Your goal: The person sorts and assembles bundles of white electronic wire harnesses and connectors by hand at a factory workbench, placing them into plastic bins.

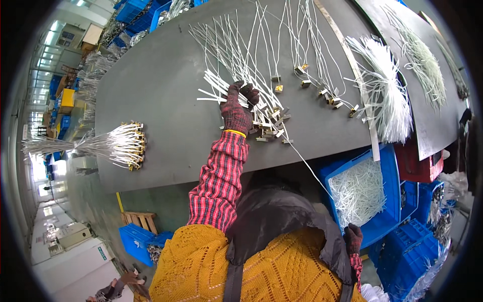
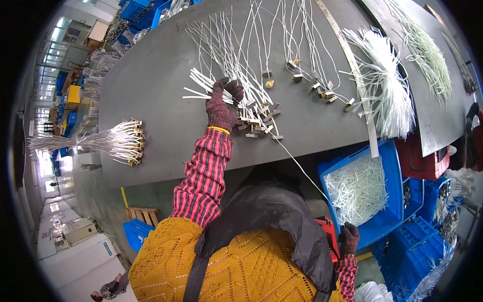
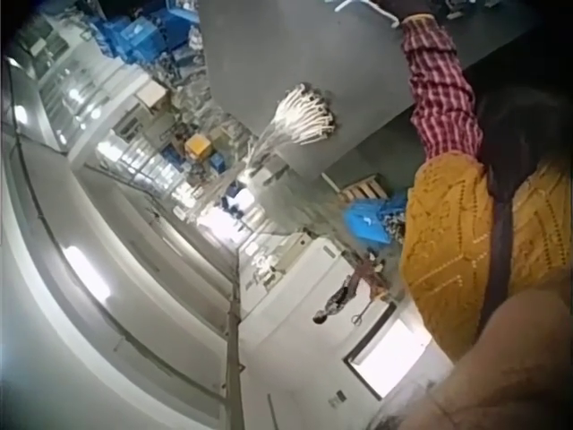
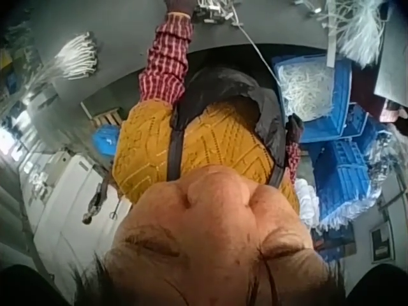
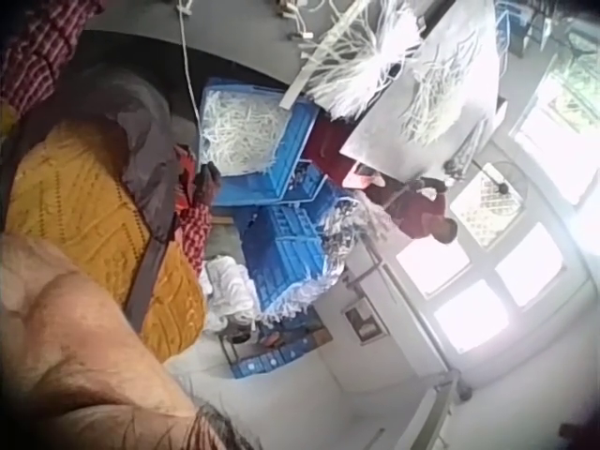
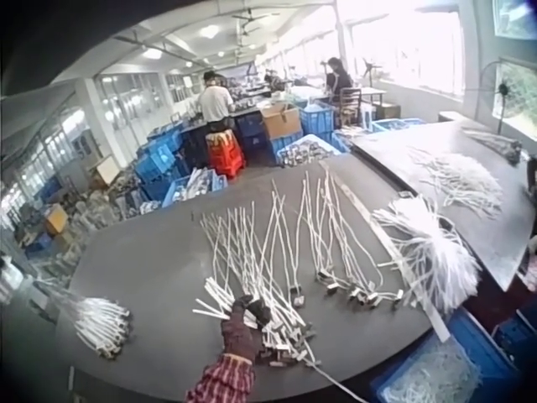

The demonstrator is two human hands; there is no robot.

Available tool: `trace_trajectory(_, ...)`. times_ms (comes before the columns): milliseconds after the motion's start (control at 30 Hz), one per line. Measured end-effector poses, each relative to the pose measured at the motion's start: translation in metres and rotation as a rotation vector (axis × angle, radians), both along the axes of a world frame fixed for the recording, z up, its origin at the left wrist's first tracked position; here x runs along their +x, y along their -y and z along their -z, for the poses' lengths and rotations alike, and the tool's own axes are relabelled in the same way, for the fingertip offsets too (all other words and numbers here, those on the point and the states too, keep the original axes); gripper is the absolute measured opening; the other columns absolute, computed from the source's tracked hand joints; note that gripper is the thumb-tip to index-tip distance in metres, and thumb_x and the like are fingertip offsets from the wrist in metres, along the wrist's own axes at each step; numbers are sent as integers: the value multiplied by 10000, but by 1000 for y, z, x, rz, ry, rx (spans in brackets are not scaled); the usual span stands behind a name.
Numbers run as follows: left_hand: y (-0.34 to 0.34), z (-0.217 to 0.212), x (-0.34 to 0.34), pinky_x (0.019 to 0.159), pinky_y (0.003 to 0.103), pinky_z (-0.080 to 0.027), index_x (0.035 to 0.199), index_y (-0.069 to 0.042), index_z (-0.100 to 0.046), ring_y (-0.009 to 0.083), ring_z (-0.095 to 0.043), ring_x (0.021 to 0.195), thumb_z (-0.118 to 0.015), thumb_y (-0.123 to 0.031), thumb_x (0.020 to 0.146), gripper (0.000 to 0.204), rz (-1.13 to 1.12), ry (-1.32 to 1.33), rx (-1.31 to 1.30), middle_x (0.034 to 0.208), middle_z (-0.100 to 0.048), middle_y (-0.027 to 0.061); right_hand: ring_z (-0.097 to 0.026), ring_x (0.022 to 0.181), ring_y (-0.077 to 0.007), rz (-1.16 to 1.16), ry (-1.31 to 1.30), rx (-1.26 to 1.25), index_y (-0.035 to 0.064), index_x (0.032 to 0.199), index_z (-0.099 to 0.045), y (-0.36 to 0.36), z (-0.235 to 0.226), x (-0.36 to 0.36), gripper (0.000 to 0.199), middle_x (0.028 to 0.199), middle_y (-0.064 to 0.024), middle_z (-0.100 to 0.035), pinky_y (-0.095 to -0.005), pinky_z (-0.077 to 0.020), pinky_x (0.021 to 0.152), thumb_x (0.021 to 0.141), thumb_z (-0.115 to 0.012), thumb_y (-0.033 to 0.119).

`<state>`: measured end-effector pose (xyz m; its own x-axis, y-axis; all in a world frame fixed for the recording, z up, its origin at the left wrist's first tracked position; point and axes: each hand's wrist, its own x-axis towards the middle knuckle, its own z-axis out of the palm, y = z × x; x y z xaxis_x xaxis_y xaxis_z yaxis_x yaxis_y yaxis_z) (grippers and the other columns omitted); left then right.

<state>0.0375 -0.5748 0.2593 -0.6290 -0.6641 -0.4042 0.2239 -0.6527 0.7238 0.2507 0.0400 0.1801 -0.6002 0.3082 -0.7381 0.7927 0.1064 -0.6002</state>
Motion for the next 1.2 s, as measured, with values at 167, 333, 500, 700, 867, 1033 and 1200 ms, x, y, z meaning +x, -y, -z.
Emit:
trace_trajectory(167,-43,-1,-1,594,362,-601,1004,-21,-655,252,-687,634,-611,-245,958,233,79,-7,39,814,-702,123,-619,700,-164,-174,-41,-64,10,1151,-659,32,2,-14,313,867,-79,-681,-297,-507,609,859,-715,108)
trace_trajectory(333,-86,8,20,680,339,-597,949,4,-693,184,-697,774,-557,-279,1023,322,404,-47,-181,874,-714,91,-581,1130,-211,-394,-406,-473,-4,1417,-455,225,-22,-123,568,1288,-139,-569,-346,-484,976,889,-650,72)
trace_trajectory(500,-102,32,16,629,321,-541,957,8,-703,149,-673,734,-617,-334,987,354,337,61,-132,827,-707,64,-638,1035,-188,-484,-532,-637,57,1404,-479,374,-71,-210,531,1222,-81,-609,-303,-528,908,901,-647,15)
trace_trajectory(700,-13,-7,27,532,319,-539,843,41,-689,194,-663,553,-658,-332,914,381,435,641,-487,749,-700,100,-654,964,-322,-1048,-1195,-75,152,1246,-610,427,-32,-307,448,1125,-169,-635,-408,-541,810,833,-668,-11)
trace_trajectory(867,21,-14,54,537,336,-598,1032,36,-639,240,-690,602,-639,-232,937,284,344,371,-270,801,-705,164,-635,984,-397,-1534,-984,561,152,1151,-623,478,-10,-370,316,1153,-186,-635,-468,-535,805,845,-614,77)
trace_trajectory(1033,36,-21,56,484,323,-568,1098,41,-599,247,-679,583,-586,-218,978,286,298,268,-246,814,-685,153,-659,879,-366,-1504,-1138,509,166,1107,-620,473,-19,-360,285,1072,-112,-658,-465,-547,714,835,-592,88)
trace_trajectory(1200,2,-15,6,601,346,-605,976,58,-608,239,-690,678,-594,-216,955,275,278,252,-106,789,-661,127,-658,803,-304,-1526,-1378,503,186,1161,-605,427,-90,-279,325,1025,-54,-627,-427,-529,608,841,-597,129)
